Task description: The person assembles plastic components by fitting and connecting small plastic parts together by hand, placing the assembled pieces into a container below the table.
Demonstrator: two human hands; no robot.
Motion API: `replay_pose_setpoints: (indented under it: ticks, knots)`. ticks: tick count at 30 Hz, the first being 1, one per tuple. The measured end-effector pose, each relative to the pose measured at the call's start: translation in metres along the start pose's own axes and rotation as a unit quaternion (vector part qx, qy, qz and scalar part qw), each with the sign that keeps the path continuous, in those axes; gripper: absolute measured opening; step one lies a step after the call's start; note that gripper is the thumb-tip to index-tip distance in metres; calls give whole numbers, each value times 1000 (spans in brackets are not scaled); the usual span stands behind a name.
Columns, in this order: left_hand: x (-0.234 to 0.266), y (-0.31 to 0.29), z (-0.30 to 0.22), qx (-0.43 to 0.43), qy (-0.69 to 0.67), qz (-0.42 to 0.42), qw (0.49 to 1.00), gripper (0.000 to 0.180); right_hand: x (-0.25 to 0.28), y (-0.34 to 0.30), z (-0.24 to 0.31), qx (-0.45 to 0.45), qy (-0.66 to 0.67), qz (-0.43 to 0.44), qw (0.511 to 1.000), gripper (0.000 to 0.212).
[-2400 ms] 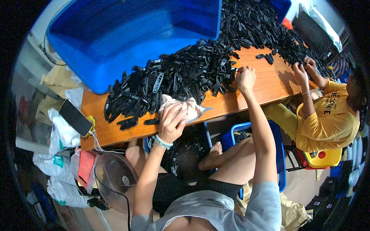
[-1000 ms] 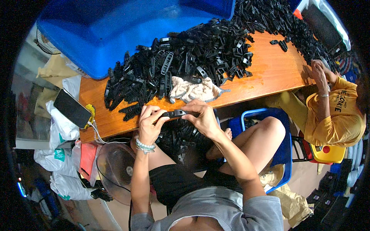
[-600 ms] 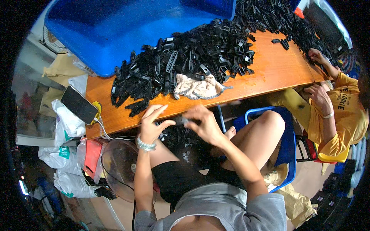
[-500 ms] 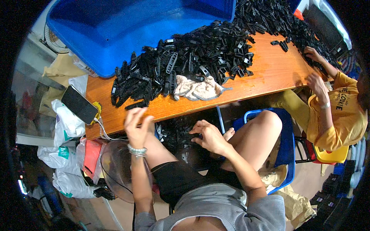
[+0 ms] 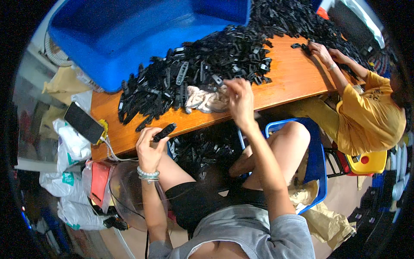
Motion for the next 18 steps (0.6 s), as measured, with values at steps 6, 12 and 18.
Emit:
replay_pose_setpoints:
  ticks: [6,12,18]
  knots:
    - [8,-9,-12,2,-44,13,999,26,-41,30,15,187,-82,247,947,62]
    - [30,-26,-8,23,-36,5,999,26,-40,34,13,210,-40,250,944,51]
    - [121,-100,66,211,-221,-49,951,27,-39,39,4,195,-48,250,947,45]
Point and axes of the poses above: each hand's wrist, its own y-axis towards the middle knuckle, its own x-axis out of the back of the hand, z = x × y, the point moved 8 cm from there along y, towards the middle knuckle, and after that the axes turned 5 degrees about -z, right-handed, at the moved point
